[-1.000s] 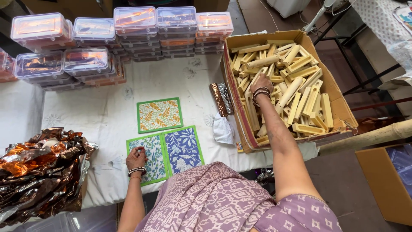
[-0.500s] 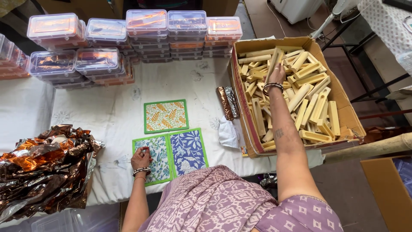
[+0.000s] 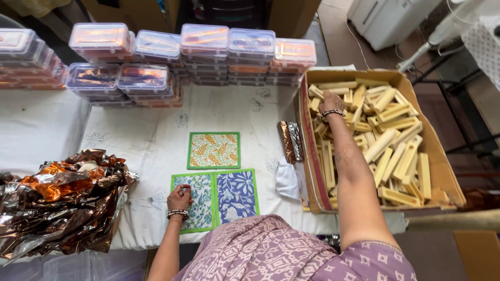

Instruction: The person sits at a table and repeatedly picks up wooden blocks from a cardboard box. They wipe each block with a white cloth, then wrap it in a sheet of metallic foil. The wrapped items are placed on the table, and the person also handles plastic containers and a white cloth during the process.

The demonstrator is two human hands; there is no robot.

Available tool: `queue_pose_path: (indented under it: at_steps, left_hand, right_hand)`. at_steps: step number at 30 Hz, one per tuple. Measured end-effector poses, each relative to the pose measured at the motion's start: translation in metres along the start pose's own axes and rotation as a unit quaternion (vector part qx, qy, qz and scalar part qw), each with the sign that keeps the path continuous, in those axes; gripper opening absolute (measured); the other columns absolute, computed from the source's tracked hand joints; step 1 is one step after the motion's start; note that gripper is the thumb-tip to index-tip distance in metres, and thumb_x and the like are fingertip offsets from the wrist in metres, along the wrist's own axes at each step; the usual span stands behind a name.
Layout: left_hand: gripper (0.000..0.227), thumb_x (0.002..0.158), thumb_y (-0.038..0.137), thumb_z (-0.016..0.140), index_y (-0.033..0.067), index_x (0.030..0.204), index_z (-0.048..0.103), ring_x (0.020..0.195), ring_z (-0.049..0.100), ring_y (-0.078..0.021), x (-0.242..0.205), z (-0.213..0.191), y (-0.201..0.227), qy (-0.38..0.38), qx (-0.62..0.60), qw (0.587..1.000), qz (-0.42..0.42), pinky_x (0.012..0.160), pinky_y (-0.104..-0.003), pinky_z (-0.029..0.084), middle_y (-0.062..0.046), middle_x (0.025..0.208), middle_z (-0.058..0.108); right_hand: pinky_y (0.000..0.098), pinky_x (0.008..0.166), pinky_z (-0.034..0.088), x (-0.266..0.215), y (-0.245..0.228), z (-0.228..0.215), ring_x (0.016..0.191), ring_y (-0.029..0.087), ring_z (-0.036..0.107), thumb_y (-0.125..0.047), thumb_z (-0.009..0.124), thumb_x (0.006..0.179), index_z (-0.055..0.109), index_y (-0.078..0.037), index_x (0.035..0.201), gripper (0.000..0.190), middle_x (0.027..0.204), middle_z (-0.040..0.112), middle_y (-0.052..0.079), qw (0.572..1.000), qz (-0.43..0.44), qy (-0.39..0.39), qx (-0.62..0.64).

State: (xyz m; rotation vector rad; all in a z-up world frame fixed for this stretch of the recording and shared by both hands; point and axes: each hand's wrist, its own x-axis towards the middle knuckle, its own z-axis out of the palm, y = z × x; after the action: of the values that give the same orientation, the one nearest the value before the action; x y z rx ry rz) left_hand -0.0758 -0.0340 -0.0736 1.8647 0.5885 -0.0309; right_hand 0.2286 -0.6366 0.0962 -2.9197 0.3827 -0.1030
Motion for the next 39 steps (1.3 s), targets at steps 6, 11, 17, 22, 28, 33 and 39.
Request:
queue_pose_path:
  at_steps: [6, 11, 17, 22, 28, 33, 39]
  left_hand:
    - [0.014, 0.093, 0.020, 0.070, 0.0107, 0.102, 0.074, 0.051, 0.068, -0.0121, -0.004, -0.003, 0.012, -0.007, 0.038, 0.999, -0.018, 0.048, -0.028, 0.052, -0.004, 0.063, 0.072]
    - [0.013, 0.092, 0.020, 0.071, 0.0126, 0.102, 0.075, 0.051, 0.068, -0.0115, 0.000, -0.001, 0.011, 0.002, 0.042, 0.999, -0.032, 0.049, -0.027, 0.054, -0.002, 0.063, 0.073]
    - [0.013, 0.092, 0.020, 0.071, 0.0131, 0.102, 0.075, 0.050, 0.066, -0.0107, -0.003, -0.002, 0.009, 0.000, 0.027, 0.999, -0.035, 0.048, -0.027, 0.054, -0.001, 0.063, 0.072]
    - [0.013, 0.092, 0.019, 0.071, 0.0134, 0.102, 0.076, 0.050, 0.066, -0.0101, -0.005, -0.001, 0.013, 0.000, 0.037, 0.999, -0.039, 0.048, -0.026, 0.054, -0.001, 0.063, 0.072]
    - [0.013, 0.092, 0.020, 0.071, 0.0142, 0.103, 0.076, 0.049, 0.066, -0.0106, -0.005, -0.001, 0.015, 0.005, 0.047, 0.998, -0.038, 0.048, -0.027, 0.054, -0.002, 0.062, 0.071]
    - [0.012, 0.091, 0.019, 0.071, 0.0143, 0.101, 0.075, 0.049, 0.066, -0.0110, 0.000, 0.000, 0.007, 0.003, 0.050, 0.999, -0.019, 0.048, -0.027, 0.054, -0.002, 0.062, 0.071]
    - [0.011, 0.092, 0.020, 0.071, 0.0148, 0.100, 0.075, 0.050, 0.067, -0.0110, -0.003, 0.000, 0.005, 0.002, 0.059, 0.998, -0.004, 0.050, -0.027, 0.053, -0.001, 0.063, 0.072]
  right_hand:
    - [0.0525, 0.099, 0.051, 0.014, -0.029, -0.010, 0.115, 0.040, 0.065, -0.012, 0.068, 0.083, 0.068, -0.020, 0.120, 0.038, 0.117, 0.071, 0.017, 1.000, -0.020, 0.002, 0.005]
    - [0.0494, 0.101, 0.049, 0.036, -0.030, -0.008, 0.116, 0.037, 0.063, -0.016, 0.068, 0.080, 0.067, -0.028, 0.128, 0.049, 0.125, 0.067, 0.015, 0.997, -0.033, -0.044, 0.049]
    - [0.0464, 0.106, 0.053, 0.064, -0.016, 0.001, 0.121, 0.030, 0.066, -0.020, 0.066, 0.087, 0.066, -0.030, 0.135, 0.048, 0.129, 0.071, 0.011, 0.985, 0.028, -0.169, 0.000]
    - [0.0529, 0.109, 0.044, 0.071, -0.006, 0.005, 0.132, 0.030, 0.053, -0.023, 0.079, 0.083, 0.061, -0.031, 0.137, 0.057, 0.139, 0.059, 0.007, 0.981, 0.011, -0.156, -0.114]
    - [0.0539, 0.104, 0.049, 0.052, -0.007, -0.002, 0.129, 0.033, 0.055, -0.030, 0.082, 0.086, 0.065, -0.023, 0.130, 0.048, 0.136, 0.058, 0.013, 0.980, 0.004, -0.147, -0.131]
    - [0.0469, 0.095, 0.056, 0.039, 0.001, -0.004, 0.114, 0.029, 0.063, -0.024, 0.079, 0.088, 0.064, -0.020, 0.124, 0.039, 0.118, 0.068, 0.012, 0.984, -0.018, -0.118, -0.130]
    - [0.0439, 0.081, 0.059, -0.029, -0.034, -0.080, 0.093, 0.024, 0.068, -0.035, 0.068, 0.100, 0.064, -0.015, 0.123, 0.031, 0.104, 0.071, 0.012, 0.999, -0.044, -0.025, -0.016]
